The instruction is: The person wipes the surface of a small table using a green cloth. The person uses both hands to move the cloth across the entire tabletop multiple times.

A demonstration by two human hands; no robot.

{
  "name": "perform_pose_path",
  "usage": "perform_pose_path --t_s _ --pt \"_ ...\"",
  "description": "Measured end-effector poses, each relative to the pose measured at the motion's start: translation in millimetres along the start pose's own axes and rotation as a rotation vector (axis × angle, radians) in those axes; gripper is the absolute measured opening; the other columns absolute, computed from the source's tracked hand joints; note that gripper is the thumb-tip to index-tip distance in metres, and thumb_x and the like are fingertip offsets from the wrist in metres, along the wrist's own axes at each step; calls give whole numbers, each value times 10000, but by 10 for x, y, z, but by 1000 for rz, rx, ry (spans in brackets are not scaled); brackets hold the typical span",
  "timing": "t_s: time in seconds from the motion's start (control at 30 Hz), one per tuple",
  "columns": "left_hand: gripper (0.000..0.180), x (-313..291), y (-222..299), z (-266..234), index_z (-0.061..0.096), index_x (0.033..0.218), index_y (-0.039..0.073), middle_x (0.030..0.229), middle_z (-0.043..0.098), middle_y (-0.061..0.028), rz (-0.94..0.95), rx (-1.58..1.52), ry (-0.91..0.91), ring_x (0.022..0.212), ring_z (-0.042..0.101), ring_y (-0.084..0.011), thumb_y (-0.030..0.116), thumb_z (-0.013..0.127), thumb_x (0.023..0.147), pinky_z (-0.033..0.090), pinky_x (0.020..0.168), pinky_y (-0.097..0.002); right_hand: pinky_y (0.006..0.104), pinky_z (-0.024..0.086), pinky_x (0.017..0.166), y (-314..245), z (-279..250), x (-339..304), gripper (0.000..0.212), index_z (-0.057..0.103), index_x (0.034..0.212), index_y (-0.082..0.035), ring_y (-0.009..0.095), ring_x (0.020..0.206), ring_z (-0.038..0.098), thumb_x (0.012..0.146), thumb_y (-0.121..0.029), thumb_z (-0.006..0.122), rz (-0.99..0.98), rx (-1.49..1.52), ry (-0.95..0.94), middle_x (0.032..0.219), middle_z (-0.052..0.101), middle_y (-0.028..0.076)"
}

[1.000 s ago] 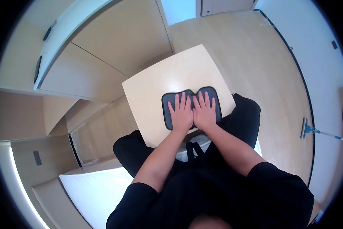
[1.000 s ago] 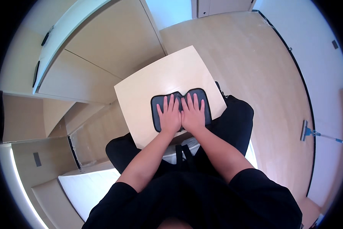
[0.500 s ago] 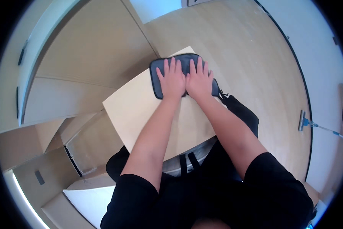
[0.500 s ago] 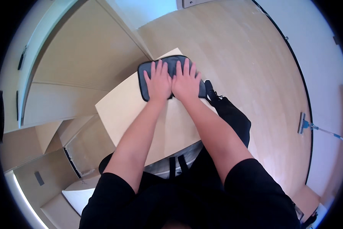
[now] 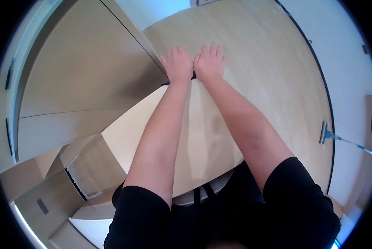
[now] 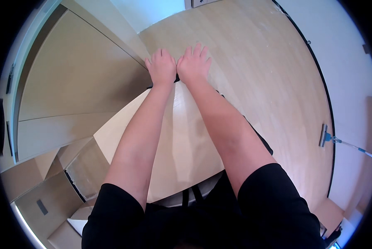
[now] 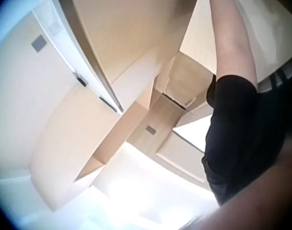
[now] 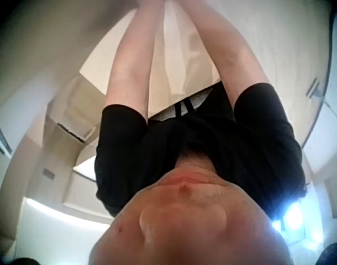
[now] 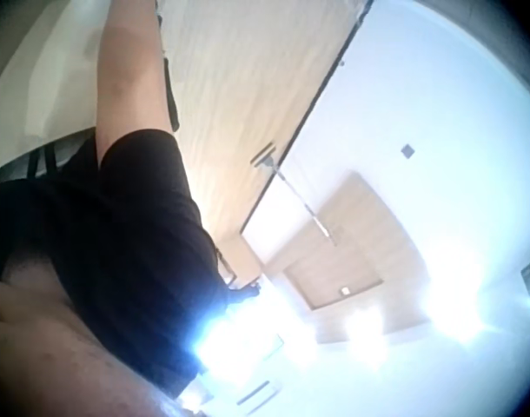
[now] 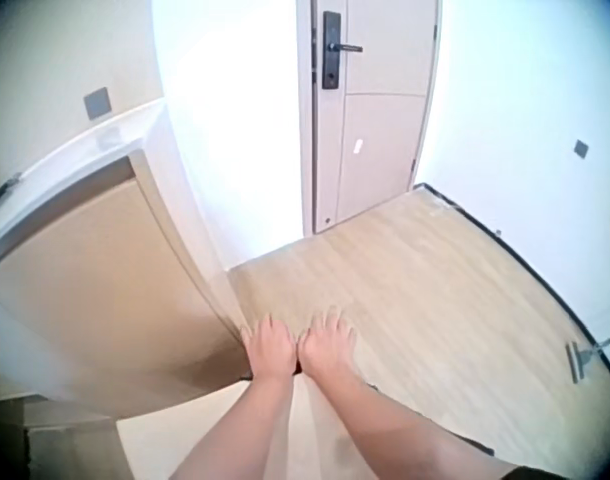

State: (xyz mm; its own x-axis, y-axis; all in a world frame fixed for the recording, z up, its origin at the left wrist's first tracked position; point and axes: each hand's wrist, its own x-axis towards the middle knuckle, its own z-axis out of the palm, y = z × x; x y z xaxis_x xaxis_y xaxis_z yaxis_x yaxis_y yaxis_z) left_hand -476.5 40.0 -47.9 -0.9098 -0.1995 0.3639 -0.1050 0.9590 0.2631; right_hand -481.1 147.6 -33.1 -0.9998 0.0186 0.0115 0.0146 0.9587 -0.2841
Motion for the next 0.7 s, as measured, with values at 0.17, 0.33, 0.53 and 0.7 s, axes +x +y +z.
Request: perform_pose_path --t_s 0.17,0.33,0.53,0.7 --pt "266 -120 44 -84 674 1232 86 1362 666 -105 56 10 60 1356 591 -318 228 638 1010 341 1216 -699 693 284 1245 45 105 -69 584 498 1601 -91 455 1645 227 1091 -374 500 -78 -56 97 1772 301 212" --pt "490 -507 69 -324 621 1442 96 1624 510 -150 -7 -9 -25 1579 388 -342 362 642 1031 255 1269 -700 706 202 1290 128 26 -443 655 408 1686 -119 454 1672 154 1098 -393 500 -211 -119 190 1807 245 185" --pt "584 -1351 -54 -773 533 1624 187 1731 445 -101 84 25 -163 1639 323 -337 410 545 1085 159 1305 -704 742 194 1275 260 -88 -1435 677 447 1682 -170 474 1649 206 1060 -414 556 -239 -85 124 1784 318 176" --pt "595 -2230 -71 -1128 534 1630 199 1746 433 -97 114 -37 -270 1649 307 -339 399 546 1070 147 1312 -694 752 169 1267 424 -160 -2416 678 481 1669 -179 467 1636 238 1038 -411 568 -257 -93 108 1765 351 181"
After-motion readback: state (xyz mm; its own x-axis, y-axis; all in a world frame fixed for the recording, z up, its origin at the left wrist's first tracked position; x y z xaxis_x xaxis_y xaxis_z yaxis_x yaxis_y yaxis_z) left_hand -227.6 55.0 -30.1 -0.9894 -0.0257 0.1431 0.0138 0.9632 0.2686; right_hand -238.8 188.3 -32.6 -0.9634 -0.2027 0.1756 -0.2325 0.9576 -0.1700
